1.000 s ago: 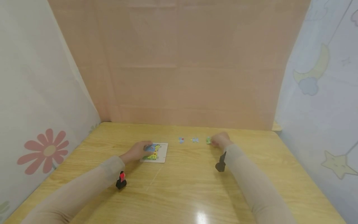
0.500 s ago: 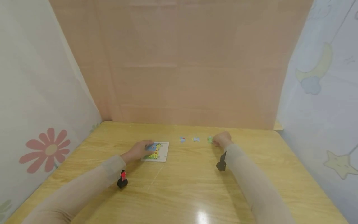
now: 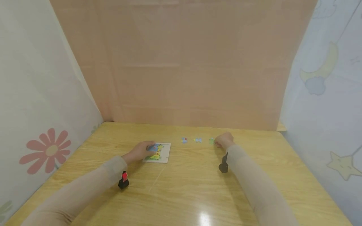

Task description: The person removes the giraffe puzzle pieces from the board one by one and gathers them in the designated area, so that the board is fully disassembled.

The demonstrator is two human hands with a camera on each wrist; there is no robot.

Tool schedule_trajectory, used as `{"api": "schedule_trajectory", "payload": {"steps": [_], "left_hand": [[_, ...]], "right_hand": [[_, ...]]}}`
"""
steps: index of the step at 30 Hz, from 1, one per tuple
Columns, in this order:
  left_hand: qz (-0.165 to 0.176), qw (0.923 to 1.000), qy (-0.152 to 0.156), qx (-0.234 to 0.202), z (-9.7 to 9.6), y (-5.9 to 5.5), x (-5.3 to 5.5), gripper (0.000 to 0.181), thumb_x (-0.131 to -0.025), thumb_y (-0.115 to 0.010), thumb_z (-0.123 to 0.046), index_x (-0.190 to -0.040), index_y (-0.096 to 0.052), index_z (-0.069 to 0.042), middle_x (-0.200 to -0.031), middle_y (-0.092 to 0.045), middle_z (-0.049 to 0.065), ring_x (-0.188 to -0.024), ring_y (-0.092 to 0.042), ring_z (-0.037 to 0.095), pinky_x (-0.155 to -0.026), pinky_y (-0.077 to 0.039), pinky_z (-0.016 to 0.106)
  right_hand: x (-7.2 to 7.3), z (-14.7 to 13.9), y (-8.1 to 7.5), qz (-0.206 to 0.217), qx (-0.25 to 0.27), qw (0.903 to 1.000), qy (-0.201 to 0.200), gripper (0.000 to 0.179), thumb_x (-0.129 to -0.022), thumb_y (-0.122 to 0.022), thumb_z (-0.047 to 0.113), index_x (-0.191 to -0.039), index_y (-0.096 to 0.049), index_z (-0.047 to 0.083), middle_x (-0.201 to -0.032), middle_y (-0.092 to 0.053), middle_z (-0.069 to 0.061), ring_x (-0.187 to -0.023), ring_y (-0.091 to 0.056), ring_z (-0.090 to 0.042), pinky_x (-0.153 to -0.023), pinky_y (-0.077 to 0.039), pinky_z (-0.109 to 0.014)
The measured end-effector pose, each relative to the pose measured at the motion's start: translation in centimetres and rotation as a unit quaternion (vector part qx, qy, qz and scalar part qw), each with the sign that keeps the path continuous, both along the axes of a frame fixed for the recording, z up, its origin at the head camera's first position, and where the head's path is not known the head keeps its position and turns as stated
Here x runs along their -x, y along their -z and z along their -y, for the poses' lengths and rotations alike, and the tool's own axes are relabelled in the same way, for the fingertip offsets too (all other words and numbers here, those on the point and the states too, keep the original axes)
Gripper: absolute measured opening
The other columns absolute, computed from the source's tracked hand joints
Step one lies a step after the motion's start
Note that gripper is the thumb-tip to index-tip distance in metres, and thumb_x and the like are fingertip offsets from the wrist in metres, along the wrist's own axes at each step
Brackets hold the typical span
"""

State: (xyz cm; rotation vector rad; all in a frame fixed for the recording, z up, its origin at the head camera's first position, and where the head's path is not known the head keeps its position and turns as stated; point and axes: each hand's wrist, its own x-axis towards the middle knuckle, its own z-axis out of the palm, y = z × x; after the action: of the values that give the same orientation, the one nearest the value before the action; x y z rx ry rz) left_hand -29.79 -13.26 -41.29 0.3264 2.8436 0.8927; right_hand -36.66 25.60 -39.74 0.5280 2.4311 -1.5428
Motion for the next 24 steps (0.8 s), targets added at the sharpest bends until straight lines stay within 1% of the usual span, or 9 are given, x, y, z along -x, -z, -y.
{"api": "schedule_trajectory", "payload": {"steps": [3, 7, 10, 15, 16, 20, 24], "left_hand": [[-0.005, 1.0, 0.004, 0.0, 0.0, -0.1, 0.0, 0.054, -0.092, -0.068, -0.021, -0.139, -0.05, 0.0, -0.149, -0.042, 0.018, -0.139, -0.037, 0.037, -0.115, -0.03, 0.048], [-0.001, 1.0, 0.004, -0.002, -0.1, -0.3, -0.2, 0.055, -0.091, -0.068, -0.021, -0.139, -0.05, 0.0, -0.15, -0.041, 0.018, -0.14, -0.036, 0.037, -0.115, -0.03, 0.048], [0.002, 1.0, 0.002, -0.003, 0.0, -0.3, -0.2, 0.055, -0.091, -0.068, -0.021, -0.139, -0.049, 0.0, -0.15, -0.041, 0.017, -0.14, -0.036, 0.036, -0.115, -0.03, 0.048], [0.003, 1.0, 0.0, -0.007, 0.0, 0.0, -0.1, 0.056, -0.091, -0.068, -0.021, -0.139, -0.049, -0.001, -0.15, -0.042, 0.017, -0.139, -0.037, 0.036, -0.115, -0.03, 0.048], [0.005, 0.9999, 0.0, -0.01, 0.0, 0.0, -0.1, 0.056, -0.091, -0.068, -0.021, -0.139, -0.049, -0.001, -0.15, -0.042, 0.017, -0.14, -0.036, 0.036, -0.115, -0.03, 0.048], [-0.002, 0.9999, 0.0, -0.012, 0.0, 0.2, -0.2, 0.055, -0.091, -0.069, -0.02, -0.138, -0.05, 0.0, -0.149, -0.043, 0.018, -0.139, -0.038, 0.037, -0.114, -0.031, 0.049], [-0.006, 0.9999, -0.01, -0.012, 0.0, 0.2, -0.2, 0.057, -0.09, -0.07, -0.02, -0.138, -0.05, 0.001, -0.144, -0.048, 0.018, -0.135, -0.043, 0.036, -0.112, -0.034, 0.049]], "right_hand": [[0.0, 0.0, 0.0, 0.0, 0.001, 1.0, 0.002, 0.031, -0.084, -0.064, -0.003, -0.111, -0.056, -0.015, -0.057, -0.059, -0.001, -0.045, -0.058, -0.004, -0.053, -0.054, -0.017], [-0.1, 0.0, -0.1, -0.001, 0.006, 1.0, 0.001, 0.027, -0.085, -0.064, -0.003, -0.108, -0.058, -0.014, -0.058, -0.059, -0.001, -0.046, -0.058, -0.004, -0.054, -0.054, -0.017], [-0.3, 0.0, -0.2, -0.001, 0.017, 0.9998, -0.006, 0.028, -0.086, -0.063, -0.004, -0.111, -0.057, -0.014, -0.06, -0.059, -0.001, -0.048, -0.058, -0.003, -0.055, -0.054, -0.017], [-0.5, -0.3, -0.1, -0.001, 0.044, 0.999, -0.007, 0.031, -0.088, -0.061, -0.003, -0.115, -0.055, -0.016, -0.062, -0.06, -0.001, -0.05, -0.058, -0.003, -0.056, -0.053, -0.016], [-0.6, -0.3, 0.0, -0.001, 0.047, 0.9989, -0.002, 0.031, -0.088, -0.062, -0.003, -0.116, -0.055, -0.016, -0.061, -0.06, 0.0, -0.05, -0.058, -0.003, -0.056, -0.053, -0.015], [-0.7, -0.4, 0.3, -0.01, 0.044, 0.999, -0.001, 0.035, -0.088, -0.062, -0.001, -0.119, -0.053, -0.016, -0.063, -0.06, 0.0, -0.052, -0.06, -0.004, -0.058, -0.054, -0.016], [-1.0, -0.1, 0.3, -0.022, 0.035, 0.9992, 0.0, 0.039, -0.089, -0.061, 0.003, -0.122, -0.052, -0.016, -0.066, -0.061, -0.001, -0.054, -0.061, -0.005, -0.059, -0.056, -0.018]]}}
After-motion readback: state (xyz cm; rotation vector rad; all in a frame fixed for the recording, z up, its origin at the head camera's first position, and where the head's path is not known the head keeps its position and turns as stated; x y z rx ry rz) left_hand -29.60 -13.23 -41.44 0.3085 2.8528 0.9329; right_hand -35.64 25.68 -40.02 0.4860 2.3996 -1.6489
